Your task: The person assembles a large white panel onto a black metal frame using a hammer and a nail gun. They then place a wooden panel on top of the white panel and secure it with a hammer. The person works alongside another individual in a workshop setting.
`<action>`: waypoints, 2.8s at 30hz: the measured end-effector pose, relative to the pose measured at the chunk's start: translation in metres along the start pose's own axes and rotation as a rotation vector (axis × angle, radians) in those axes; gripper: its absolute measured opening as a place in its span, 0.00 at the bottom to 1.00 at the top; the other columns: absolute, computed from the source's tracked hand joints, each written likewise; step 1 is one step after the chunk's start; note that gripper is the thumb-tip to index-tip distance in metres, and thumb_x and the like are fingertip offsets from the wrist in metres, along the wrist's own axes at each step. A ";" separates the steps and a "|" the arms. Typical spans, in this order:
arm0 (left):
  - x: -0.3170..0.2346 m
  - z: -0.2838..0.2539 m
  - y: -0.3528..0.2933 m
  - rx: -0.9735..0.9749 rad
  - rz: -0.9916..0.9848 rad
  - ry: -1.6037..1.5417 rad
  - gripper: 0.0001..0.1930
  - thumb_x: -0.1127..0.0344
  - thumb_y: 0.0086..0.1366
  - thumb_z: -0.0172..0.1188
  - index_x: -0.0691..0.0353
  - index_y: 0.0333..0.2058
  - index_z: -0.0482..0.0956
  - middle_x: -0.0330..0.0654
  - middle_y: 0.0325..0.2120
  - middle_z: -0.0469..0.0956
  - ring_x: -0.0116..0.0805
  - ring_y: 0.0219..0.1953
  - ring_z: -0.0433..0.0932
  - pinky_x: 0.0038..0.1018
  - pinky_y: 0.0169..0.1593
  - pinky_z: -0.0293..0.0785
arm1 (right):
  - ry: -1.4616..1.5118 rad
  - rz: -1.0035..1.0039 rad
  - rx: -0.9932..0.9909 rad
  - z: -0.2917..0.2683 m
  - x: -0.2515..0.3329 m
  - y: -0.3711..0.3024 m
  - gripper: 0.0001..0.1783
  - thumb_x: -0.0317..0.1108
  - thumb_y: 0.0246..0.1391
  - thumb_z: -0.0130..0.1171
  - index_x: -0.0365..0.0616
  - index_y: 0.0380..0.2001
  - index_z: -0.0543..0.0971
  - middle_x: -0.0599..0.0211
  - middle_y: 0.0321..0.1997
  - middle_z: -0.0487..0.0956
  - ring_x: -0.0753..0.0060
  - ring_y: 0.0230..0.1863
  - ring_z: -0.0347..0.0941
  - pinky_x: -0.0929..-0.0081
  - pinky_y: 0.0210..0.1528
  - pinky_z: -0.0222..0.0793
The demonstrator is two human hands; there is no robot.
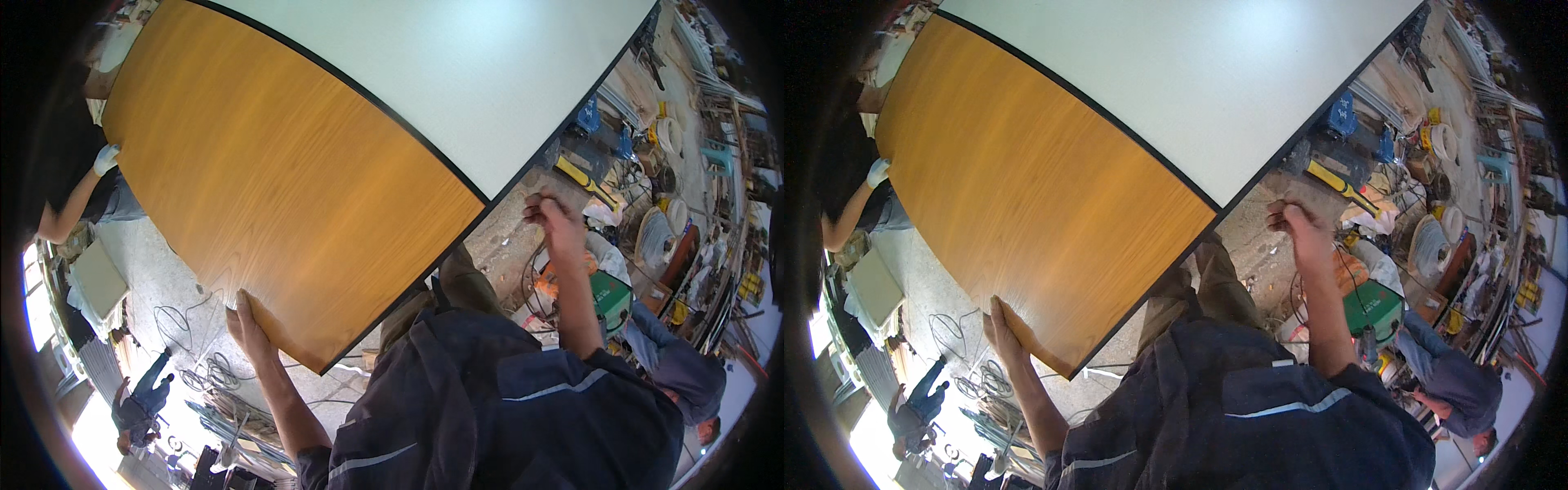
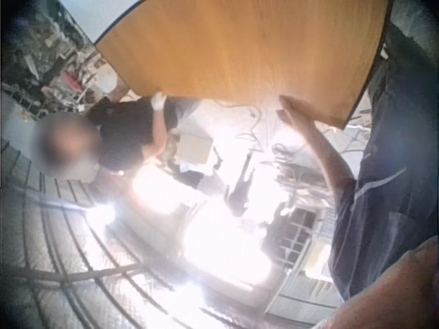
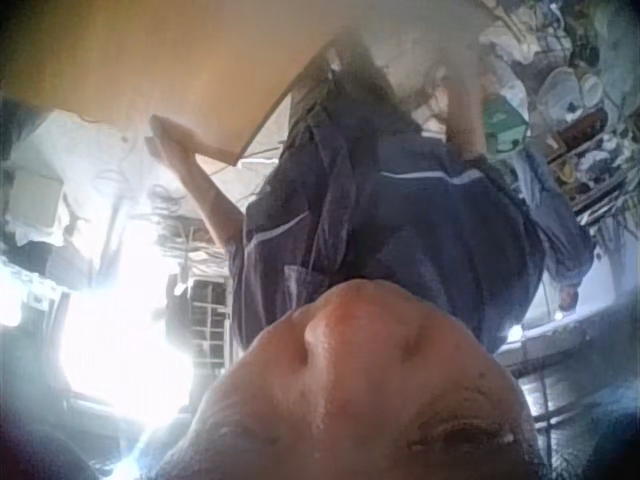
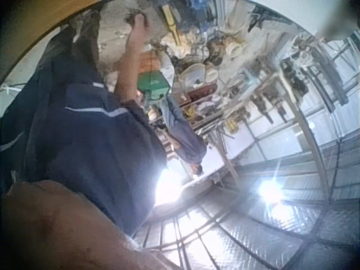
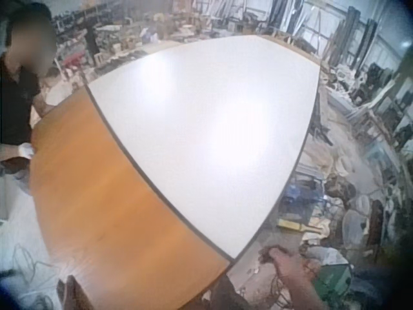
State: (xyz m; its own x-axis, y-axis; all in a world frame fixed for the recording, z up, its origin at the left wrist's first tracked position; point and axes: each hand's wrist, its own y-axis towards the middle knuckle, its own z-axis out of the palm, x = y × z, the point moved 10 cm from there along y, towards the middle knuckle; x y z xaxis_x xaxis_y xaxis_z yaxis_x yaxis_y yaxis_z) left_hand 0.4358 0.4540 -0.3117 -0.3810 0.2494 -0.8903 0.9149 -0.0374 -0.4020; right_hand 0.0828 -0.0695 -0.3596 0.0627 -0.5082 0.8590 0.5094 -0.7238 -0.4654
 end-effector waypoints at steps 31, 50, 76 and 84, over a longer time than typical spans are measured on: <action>0.015 0.007 0.017 0.086 0.002 -0.338 0.49 0.26 0.72 0.35 0.64 0.74 0.46 0.54 0.70 0.59 0.45 0.70 0.60 0.38 0.73 0.53 | 0.048 -0.305 0.363 0.152 0.092 0.007 0.19 0.43 0.72 0.48 0.41 0.31 0.77 0.68 0.23 0.70 0.74 0.24 0.64 0.75 0.25 0.60; 0.018 0.009 -0.001 0.187 -0.040 -0.665 0.46 0.28 0.73 0.32 0.68 0.70 0.57 0.56 0.65 0.67 0.47 0.66 0.68 0.39 0.67 0.65 | -0.295 -0.260 0.079 0.055 0.033 -0.033 0.17 0.43 0.72 0.50 0.40 0.38 0.77 0.65 0.25 0.74 0.72 0.25 0.67 0.71 0.29 0.63; 0.086 0.002 -0.076 -0.108 -0.088 -0.286 0.39 0.36 0.76 0.43 0.67 0.68 0.63 0.48 0.62 0.70 0.41 0.62 0.71 0.33 0.65 0.67 | -1.794 -0.641 -0.096 -0.108 0.077 0.059 0.28 0.43 0.44 0.71 0.40 0.48 0.82 0.40 0.42 0.82 0.39 0.48 0.77 0.46 0.54 0.72; 0.077 0.010 -0.070 0.048 -0.027 -0.284 0.36 0.41 0.79 0.40 0.68 0.69 0.61 0.48 0.65 0.67 0.40 0.65 0.69 0.35 0.66 0.66 | -1.032 0.107 -0.008 -0.071 0.037 -0.033 0.12 0.38 0.61 0.62 0.39 0.34 0.76 0.71 0.19 0.71 0.78 0.15 0.67 0.71 0.17 0.62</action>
State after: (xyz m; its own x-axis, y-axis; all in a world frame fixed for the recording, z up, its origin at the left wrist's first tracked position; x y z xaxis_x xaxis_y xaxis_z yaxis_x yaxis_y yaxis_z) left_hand 0.3411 0.4657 -0.3544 -0.4336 -0.0297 -0.9006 0.8990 -0.0820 -0.4301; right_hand 0.0076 -0.0970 -0.3276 0.8135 0.0743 0.5768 0.4528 -0.7033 -0.5480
